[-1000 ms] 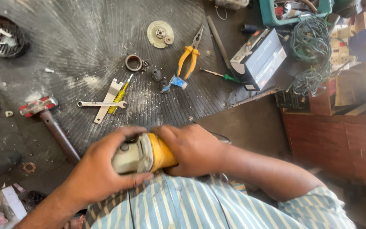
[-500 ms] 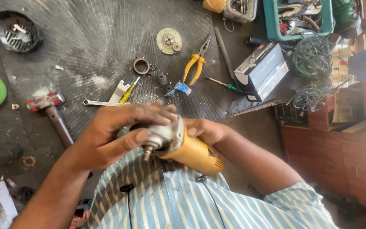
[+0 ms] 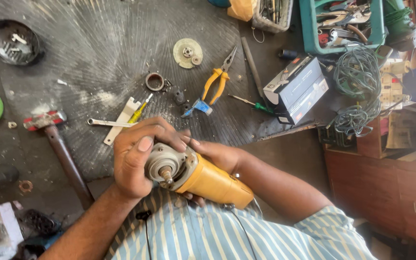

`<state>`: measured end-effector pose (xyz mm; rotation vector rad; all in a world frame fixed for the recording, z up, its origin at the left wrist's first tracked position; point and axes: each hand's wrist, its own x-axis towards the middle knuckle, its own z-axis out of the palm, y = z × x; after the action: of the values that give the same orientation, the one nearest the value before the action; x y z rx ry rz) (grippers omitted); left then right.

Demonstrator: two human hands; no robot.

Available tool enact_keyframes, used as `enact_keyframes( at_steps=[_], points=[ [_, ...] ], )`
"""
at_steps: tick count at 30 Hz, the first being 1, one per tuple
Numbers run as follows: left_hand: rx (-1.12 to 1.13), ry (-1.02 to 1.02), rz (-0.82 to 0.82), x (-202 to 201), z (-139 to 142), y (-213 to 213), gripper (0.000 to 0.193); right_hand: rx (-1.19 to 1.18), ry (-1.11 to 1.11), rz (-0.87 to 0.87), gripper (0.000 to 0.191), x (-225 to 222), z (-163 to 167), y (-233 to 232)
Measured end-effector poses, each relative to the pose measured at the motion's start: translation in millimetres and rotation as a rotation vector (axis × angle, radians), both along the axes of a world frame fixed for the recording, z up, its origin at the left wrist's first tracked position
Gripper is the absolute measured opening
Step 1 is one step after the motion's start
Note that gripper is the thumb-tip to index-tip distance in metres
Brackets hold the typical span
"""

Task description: The person repairs an angle grinder at a workbench. They tap the gear head with a hammer, pull off the gear housing by hand, then use a screwdriver to work on the grinder's head while holding the tool steady on the bench.

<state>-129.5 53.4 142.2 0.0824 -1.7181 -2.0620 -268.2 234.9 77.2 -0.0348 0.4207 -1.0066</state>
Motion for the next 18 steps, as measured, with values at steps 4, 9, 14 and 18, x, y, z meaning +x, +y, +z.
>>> enact_keyframes(
  at_steps=[4,9,14,18],
  points=[
    [-0.217,-0.005,0.119,-8.5,7.1,6.8,0.054,-0.071,-0.193,0.246,0.097,-11.6,-11.7,-9.3],
    [-0.332,-0.122,0.164,-3.4,0.8,10.1,0.061,0.057,-0.324,0.263,0.104,-21.7,-35.7,-5.6],
    [-0.974,-0.592,0.662,47.1,-23.6,-29.0,0.054,0.045,-0.261,0.344,0.093,-38.5,-51.9,0.6],
    [-1.402,-1.325,0.765,118.7,-65.8,-53.2,0.07,0.068,-0.26,0.32,0.088,-50.6,-55.7,4.2]
  ],
)
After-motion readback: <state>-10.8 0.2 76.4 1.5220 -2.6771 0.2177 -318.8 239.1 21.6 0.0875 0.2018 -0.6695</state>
